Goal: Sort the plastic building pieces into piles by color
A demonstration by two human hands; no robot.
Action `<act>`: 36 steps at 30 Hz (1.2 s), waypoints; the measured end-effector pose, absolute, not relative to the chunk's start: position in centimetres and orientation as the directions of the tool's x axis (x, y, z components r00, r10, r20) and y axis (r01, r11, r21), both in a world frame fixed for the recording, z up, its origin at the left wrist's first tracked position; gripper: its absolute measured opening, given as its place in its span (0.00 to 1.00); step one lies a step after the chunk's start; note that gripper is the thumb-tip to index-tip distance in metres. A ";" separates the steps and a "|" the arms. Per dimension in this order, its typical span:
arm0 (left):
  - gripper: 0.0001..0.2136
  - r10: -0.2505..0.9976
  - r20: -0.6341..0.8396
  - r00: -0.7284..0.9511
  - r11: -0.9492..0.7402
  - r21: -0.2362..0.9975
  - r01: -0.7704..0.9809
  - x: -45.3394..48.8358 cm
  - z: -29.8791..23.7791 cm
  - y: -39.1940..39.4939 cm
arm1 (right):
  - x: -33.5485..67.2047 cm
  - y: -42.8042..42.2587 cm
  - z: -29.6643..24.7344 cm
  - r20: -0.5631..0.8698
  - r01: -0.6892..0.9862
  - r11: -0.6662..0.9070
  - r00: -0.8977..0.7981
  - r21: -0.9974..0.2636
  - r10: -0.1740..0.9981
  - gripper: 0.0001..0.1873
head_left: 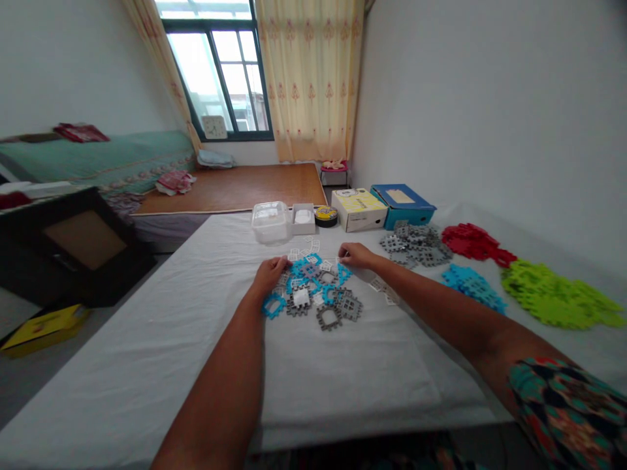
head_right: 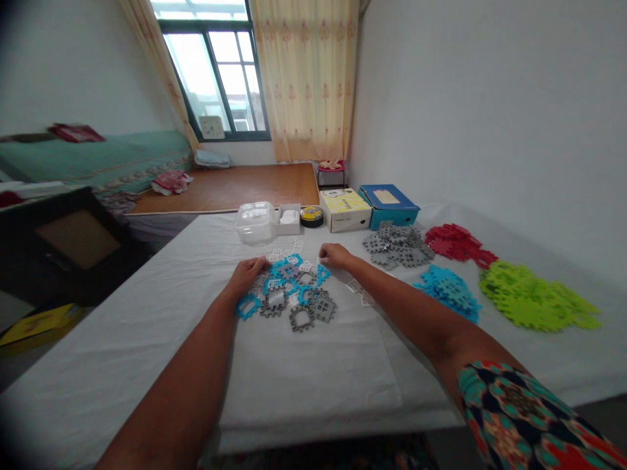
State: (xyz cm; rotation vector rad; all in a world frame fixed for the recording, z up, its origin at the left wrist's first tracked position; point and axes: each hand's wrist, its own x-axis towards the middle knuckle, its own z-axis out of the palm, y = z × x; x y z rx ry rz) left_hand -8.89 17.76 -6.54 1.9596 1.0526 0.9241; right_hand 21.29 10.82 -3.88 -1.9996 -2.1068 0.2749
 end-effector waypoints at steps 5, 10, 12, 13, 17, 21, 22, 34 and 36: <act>0.27 0.882 0.248 0.400 -0.405 0.833 0.377 -8.9 -6.7 18.0 | 21.8 9.5 -4.0 0.021 0.920 0.025 -0.019 -0.391 1.000 0.14; 0.28 0.880 0.248 0.405 -0.403 0.841 0.362 -9.0 -6.7 18.0 | 24.1 7.4 -1.4 0.060 0.868 0.090 -0.069 -0.489 0.996 0.10; 0.28 0.878 0.247 0.410 -0.405 0.839 0.363 -9.0 -6.7 18.0 | 26.0 5.7 0.0 0.070 0.819 0.117 -0.093 -0.562 0.993 0.12; 0.28 0.878 0.246 0.410 -0.405 0.838 0.366 -9.0 -6.6 18.0 | 27.0 4.7 0.7 0.057 0.800 0.111 -0.096 -0.590 0.994 0.14; 0.28 0.878 0.250 0.408 -0.412 0.828 0.380 -9.0 -6.5 18.0 | 29.9 0.4 2.3 -0.041 0.851 0.026 -0.056 -0.525 0.998 0.17; 0.28 0.877 0.254 0.407 -0.419 0.819 0.392 -8.9 -6.2 17.7 | 29.1 -0.7 2.7 -0.012 0.889 0.028 -0.037 -0.457 0.999 0.17; 0.28 0.878 0.252 0.406 -0.417 0.819 0.394 -8.9 -6.2 17.6 | 28.2 -0.3 2.7 0.005 0.890 0.041 -0.043 -0.453 0.999 0.17; 0.28 0.880 0.242 0.408 -0.406 0.830 0.384 -8.9 -6.2 17.5 | 15.1 7.5 -2.0 0.054 0.975 0.201 -0.197 -0.098 0.979 0.19; 0.27 0.876 0.244 0.416 -0.410 0.831 0.376 -8.9 -6.2 17.5 | 15.2 7.8 -2.7 0.057 0.972 0.202 -0.196 -0.118 0.979 0.18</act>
